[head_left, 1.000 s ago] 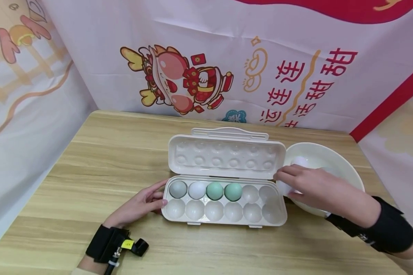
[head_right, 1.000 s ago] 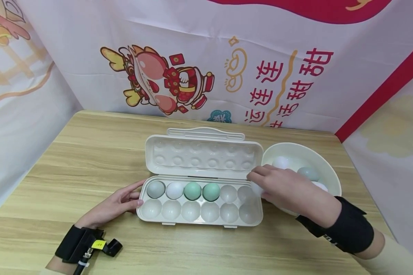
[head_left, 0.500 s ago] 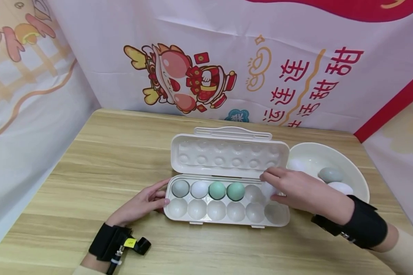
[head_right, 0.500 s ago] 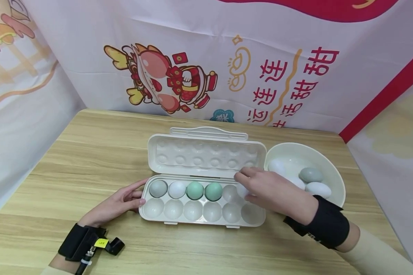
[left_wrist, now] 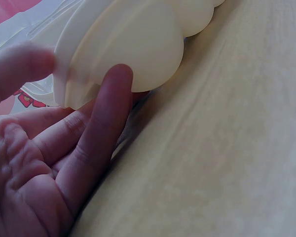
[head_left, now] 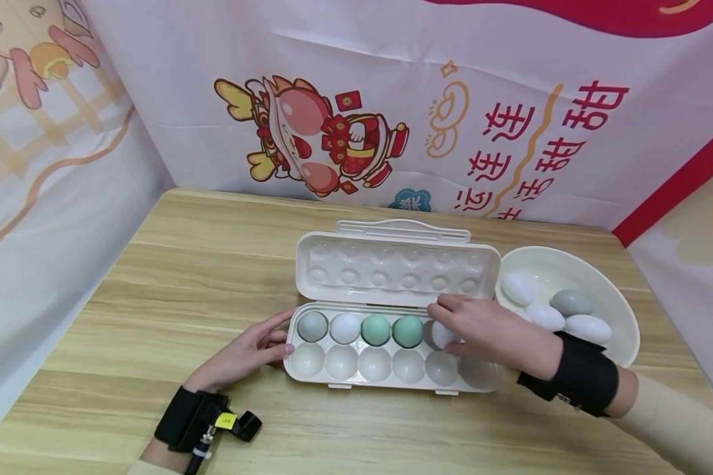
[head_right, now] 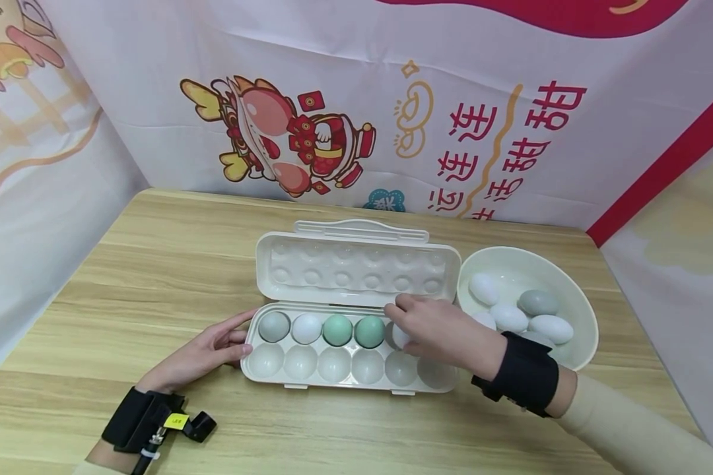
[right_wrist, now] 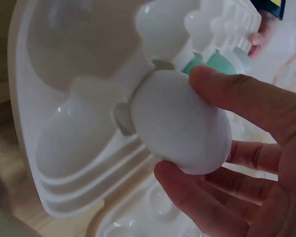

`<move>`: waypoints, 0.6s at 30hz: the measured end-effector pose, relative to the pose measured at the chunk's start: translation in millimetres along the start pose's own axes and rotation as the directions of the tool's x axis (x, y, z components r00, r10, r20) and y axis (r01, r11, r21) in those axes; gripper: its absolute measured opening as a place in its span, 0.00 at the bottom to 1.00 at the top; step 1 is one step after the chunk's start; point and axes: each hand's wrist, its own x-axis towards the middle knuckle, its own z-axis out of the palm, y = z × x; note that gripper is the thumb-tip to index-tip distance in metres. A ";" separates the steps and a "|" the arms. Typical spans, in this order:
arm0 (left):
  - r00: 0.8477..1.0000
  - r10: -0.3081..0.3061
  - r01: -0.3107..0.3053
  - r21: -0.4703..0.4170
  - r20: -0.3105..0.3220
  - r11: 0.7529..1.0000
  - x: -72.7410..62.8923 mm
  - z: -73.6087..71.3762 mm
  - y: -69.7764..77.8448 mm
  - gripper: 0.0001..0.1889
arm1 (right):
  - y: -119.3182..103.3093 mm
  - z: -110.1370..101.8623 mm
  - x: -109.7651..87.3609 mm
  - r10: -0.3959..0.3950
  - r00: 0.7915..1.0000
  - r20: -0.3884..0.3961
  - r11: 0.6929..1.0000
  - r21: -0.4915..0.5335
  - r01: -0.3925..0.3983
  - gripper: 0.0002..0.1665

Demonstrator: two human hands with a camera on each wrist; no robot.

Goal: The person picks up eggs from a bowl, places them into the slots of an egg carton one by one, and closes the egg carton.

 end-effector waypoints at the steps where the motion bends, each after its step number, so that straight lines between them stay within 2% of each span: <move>1: 1.000 0.000 0.000 -0.001 -0.001 1.000 0.1 0.3 0.2 0.35 | 0.0 1.4 0.5 0.002 1.000 0.008 1.000 -0.015 -0.002 0.29; 6: 1.000 -0.002 0.002 -0.007 -0.002 1.000 0.2 1.1 0.8 0.36 | 0.0 6.4 3.6 0.034 0.999 0.042 0.998 -0.056 -0.031 0.30; 13: 1.000 -0.007 0.007 -0.001 -0.002 1.000 0.5 0.6 0.4 0.36 | -0.5 10.3 7.3 0.096 0.990 0.107 0.995 -0.048 -0.091 0.30; 18: 1.000 -0.008 0.008 -0.003 -0.001 1.000 0.7 0.4 1.1 0.36 | -2.6 14.7 9.0 0.082 0.994 0.067 0.994 -0.072 -0.077 0.31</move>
